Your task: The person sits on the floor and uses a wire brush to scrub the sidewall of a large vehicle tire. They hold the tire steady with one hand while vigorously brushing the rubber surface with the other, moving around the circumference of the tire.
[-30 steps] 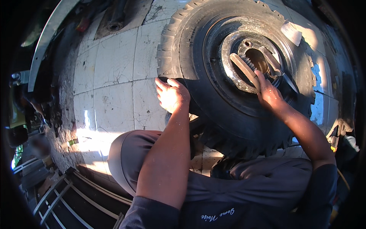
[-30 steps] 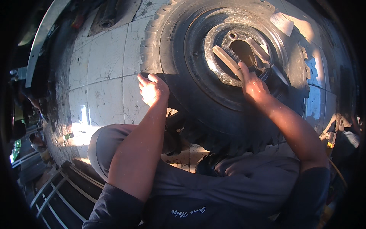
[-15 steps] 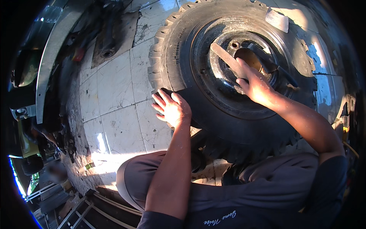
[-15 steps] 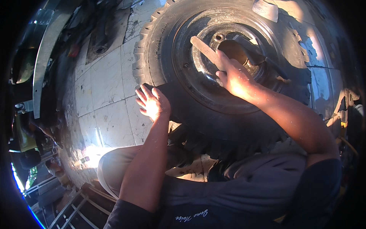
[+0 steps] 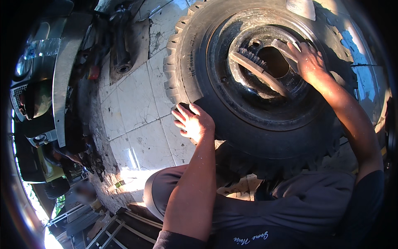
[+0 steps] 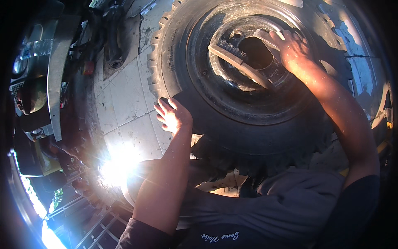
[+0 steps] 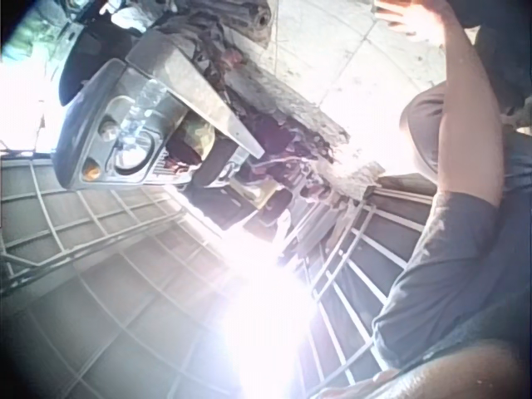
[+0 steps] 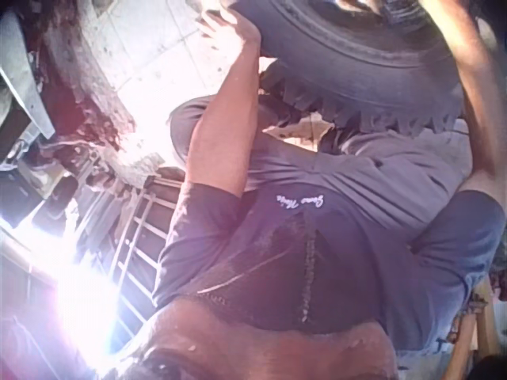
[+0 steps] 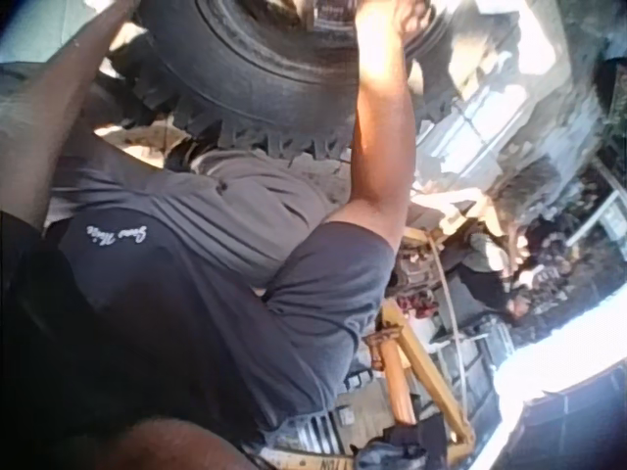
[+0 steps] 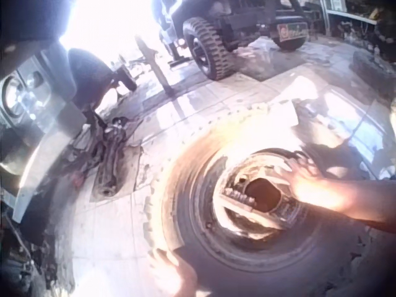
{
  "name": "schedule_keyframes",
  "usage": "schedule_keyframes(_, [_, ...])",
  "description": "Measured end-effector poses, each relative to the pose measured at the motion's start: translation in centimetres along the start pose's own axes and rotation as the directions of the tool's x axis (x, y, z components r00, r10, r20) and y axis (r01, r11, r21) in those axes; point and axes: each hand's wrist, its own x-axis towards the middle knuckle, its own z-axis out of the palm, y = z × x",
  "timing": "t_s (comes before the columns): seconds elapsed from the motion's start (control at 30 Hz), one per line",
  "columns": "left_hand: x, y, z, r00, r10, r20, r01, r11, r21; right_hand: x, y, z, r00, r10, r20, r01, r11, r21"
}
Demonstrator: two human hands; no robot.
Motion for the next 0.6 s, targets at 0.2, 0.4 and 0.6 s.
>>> schedule_keyframes(0.2, [0.1, 0.0, 0.6, 1.0, 0.014, -0.025, -0.014, 1.0, 0.014, 0.4, 2.3, 2.4, 0.981, 0.033, 0.192, -0.046, 0.997, 0.065])
schedule_keyframes(0.4, [0.3, -0.3, 1.0, 0.999, 0.021, -0.048, -0.02, 1.0, 0.013, 0.0, 2.8, 0.5, 0.998, 0.024, 0.062, -0.043, 0.941, 0.335])
schedule_keyframes(0.6, [0.2, -0.3, 0.4, 1.0, 0.002, -0.012, -0.003, 1.0, -0.01, 0.1, -3.8, -5.4, 0.983, -0.108, 0.147, -0.04, 0.655, 0.754])
